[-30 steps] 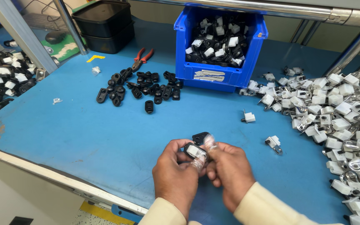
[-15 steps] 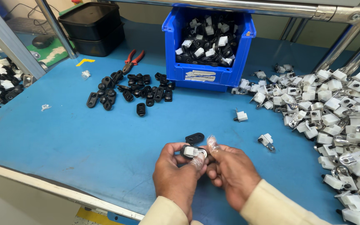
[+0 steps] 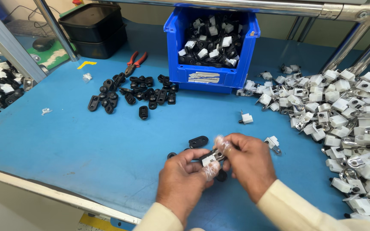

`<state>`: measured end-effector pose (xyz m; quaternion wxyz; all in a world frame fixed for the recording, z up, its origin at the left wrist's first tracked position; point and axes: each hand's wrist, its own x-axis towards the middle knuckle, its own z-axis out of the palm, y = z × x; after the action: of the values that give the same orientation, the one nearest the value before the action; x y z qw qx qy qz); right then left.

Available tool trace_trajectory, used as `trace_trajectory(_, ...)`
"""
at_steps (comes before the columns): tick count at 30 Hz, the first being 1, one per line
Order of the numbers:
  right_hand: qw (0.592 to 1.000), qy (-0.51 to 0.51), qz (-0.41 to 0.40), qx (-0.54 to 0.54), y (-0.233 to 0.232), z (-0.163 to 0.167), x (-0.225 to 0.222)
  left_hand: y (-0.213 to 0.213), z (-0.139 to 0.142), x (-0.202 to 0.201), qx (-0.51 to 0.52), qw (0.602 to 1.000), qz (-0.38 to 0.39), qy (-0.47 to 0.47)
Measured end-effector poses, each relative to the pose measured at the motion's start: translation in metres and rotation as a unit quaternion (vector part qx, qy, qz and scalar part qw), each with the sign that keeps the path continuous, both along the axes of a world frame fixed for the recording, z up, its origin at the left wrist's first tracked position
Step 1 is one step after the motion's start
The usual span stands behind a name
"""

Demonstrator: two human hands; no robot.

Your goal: The person sits at a workbench assembling small plastic components by hand. They repeatedly pick a white plastic piece and a black plastic link, press the white piece into the link to join them, and place the assembled part aside, working through the pile one piece at a time.

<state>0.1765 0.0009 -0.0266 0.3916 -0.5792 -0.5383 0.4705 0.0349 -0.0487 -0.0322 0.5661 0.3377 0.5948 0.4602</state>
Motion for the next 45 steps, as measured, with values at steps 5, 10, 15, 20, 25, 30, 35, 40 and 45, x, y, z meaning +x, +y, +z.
trace_trajectory(5, 0.963, 0.191, -0.091, -0.169, -0.009, 0.004, -0.002, 0.0, 0.007, -0.003, -0.126, 0.973, 0.067, -0.181)
trace_trajectory(10, 0.966, 0.174, -0.06, -0.184, -0.02, -0.001, 0.001, -0.005, 0.019, -0.002, -0.145, 0.949, 0.038, -0.279)
trace_trajectory(15, 0.965, 0.215, -0.07, -0.13, -0.018, -0.014, -0.003, -0.006, 0.024, 0.005, -0.139, 0.959, 0.05, -0.243)
trace_trajectory(20, 0.946, 0.256, -0.09, -0.177, -0.015, -0.02, 0.002, -0.005, 0.022, 0.009, -0.141, 0.966, 0.053, -0.211)
trace_trajectory(25, 0.954, 0.229, -0.046, -0.191, -0.016, -0.011, 0.014, -0.004, 0.025, 0.005, -0.113, 0.983, 0.016, -0.143)
trace_trajectory(30, 0.961, 0.196, 0.045, -0.19, -0.004, 0.002, 0.031, -0.002, 0.033, -0.002, -0.098, 0.994, -0.038, -0.041)
trace_trajectory(35, 0.97, 0.099, 0.114, -0.191, 0.003, -0.003, 0.04, -0.004, 0.036, -0.001, -0.092, 0.988, -0.092, 0.085)
trace_trajectory(40, 0.988, 0.089, 0.002, -0.129, 0.003, -0.018, 0.023, -0.006, 0.033, 0.015, -0.07, 0.986, -0.049, 0.143)
trace_trajectory(45, 0.957, 0.189, -0.099, -0.197, -0.008, -0.016, 0.015, -0.004, 0.03, 0.017, -0.08, 0.992, -0.022, 0.09)
